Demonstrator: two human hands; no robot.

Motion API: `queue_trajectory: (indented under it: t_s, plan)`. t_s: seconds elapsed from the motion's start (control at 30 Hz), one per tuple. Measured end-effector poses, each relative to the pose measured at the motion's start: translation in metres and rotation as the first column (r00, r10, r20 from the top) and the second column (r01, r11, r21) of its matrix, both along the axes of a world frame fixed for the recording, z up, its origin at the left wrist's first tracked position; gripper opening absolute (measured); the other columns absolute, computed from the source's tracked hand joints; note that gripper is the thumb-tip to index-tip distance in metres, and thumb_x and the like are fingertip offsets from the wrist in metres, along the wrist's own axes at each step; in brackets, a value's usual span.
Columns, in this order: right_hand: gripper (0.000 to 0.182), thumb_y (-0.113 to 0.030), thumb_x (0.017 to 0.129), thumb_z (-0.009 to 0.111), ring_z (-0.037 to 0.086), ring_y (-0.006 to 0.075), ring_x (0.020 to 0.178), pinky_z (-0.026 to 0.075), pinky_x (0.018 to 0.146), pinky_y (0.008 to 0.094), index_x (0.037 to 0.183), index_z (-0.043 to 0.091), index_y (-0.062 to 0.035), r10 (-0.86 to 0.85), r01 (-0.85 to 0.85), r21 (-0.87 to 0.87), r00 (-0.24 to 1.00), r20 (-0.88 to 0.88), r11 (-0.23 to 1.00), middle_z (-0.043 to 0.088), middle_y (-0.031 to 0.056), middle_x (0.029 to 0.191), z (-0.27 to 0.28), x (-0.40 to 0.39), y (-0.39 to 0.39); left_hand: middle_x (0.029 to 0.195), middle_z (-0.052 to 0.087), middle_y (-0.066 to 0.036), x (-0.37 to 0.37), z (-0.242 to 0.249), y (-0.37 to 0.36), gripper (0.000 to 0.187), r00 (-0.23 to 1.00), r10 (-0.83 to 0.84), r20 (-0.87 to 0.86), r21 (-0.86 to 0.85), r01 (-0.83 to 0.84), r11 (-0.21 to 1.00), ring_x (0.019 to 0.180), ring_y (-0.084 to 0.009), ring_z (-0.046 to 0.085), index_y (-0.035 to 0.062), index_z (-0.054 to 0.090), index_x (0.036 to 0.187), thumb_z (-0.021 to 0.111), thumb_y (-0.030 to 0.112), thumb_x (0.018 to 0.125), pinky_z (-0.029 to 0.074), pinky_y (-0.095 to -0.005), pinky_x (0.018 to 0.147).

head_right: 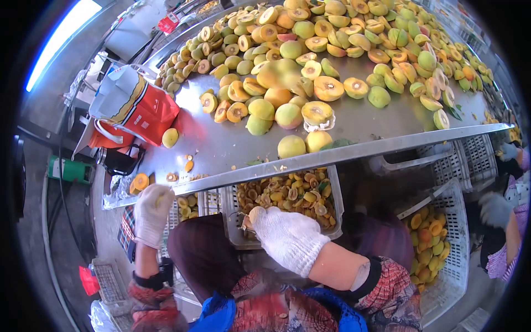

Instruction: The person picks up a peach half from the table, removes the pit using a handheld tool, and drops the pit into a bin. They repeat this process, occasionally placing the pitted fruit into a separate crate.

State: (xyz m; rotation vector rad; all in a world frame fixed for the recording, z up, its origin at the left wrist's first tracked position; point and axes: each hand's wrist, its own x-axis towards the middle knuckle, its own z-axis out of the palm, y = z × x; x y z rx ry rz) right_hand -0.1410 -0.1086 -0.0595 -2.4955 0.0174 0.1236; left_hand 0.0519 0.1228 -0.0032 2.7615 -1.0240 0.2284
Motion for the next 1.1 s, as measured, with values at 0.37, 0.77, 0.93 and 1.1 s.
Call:
queue_trajectory:
  t_s: [0.37, 0.77, 0.93, 1.1]
  plan:
    - [0.025, -0.027, 0.085, 0.059, 0.064, 0.0369, 0.077, 0.052, 0.064, 0.0463, 0.101, 0.054, -0.0084, -0.128, 0.153, 0.222, 0.984, -0.122, 0.963, 0.062, 0.0190, 0.088, -0.001, 0.010, -0.002, 0.109, 0.062, -0.015, 0.113, -0.048, -0.180, 0.037, 0.920, -0.376, 0.109, -0.013, 0.379, 0.925, 0.098, -0.0344, 0.061, 0.0075, 0.058, 0.109, 0.066, 0.020, 0.075, 0.049, -0.0437, 0.083]
    - [0.038, -0.030, 0.087, 0.062, 0.061, 0.0434, 0.082, 0.048, 0.070, 0.0484, 0.110, 0.050, -0.0028, -0.306, 0.256, 0.562, 0.952, -0.007, 0.786, 0.061, 0.0238, 0.086, 0.006, 0.015, -0.018, 0.089, 0.063, -0.017, 0.111, -0.070, -0.204, 0.031, 0.956, -0.128, -0.265, -0.049, 0.119, 0.992, 0.085, -0.0312, 0.065, 0.0034, 0.058, 0.105, 0.066, 0.011, 0.076, 0.051, -0.0401, 0.075]
    - [0.040, -0.027, 0.087, 0.061, 0.059, 0.0454, 0.087, 0.048, 0.071, 0.0495, 0.114, 0.047, -0.0008, -0.380, 0.264, 0.615, 0.923, 0.064, 0.743, 0.061, 0.0256, 0.091, 0.010, 0.017, -0.019, 0.087, 0.061, -0.007, 0.056, -0.048, -0.167, 0.026, 0.457, -0.455, -0.765, -0.633, -0.402, 0.661, 0.077, -0.0194, 0.061, 0.0013, 0.056, 0.100, 0.066, 0.009, 0.077, 0.052, -0.0312, 0.071]
    - [0.046, -0.032, 0.085, 0.065, 0.059, 0.0444, 0.086, 0.047, 0.071, 0.0496, 0.116, 0.048, -0.0014, -0.405, 0.249, 0.569, 0.900, 0.163, 0.784, 0.061, 0.0239, 0.092, -0.005, 0.019, -0.011, 0.098, 0.058, -0.012, -0.016, -0.051, -0.155, 0.031, 0.272, -0.727, -0.631, -0.685, -0.636, 0.356, 0.080, -0.0223, 0.060, 0.0025, 0.054, 0.108, 0.058, 0.010, 0.078, 0.052, -0.0338, 0.068]
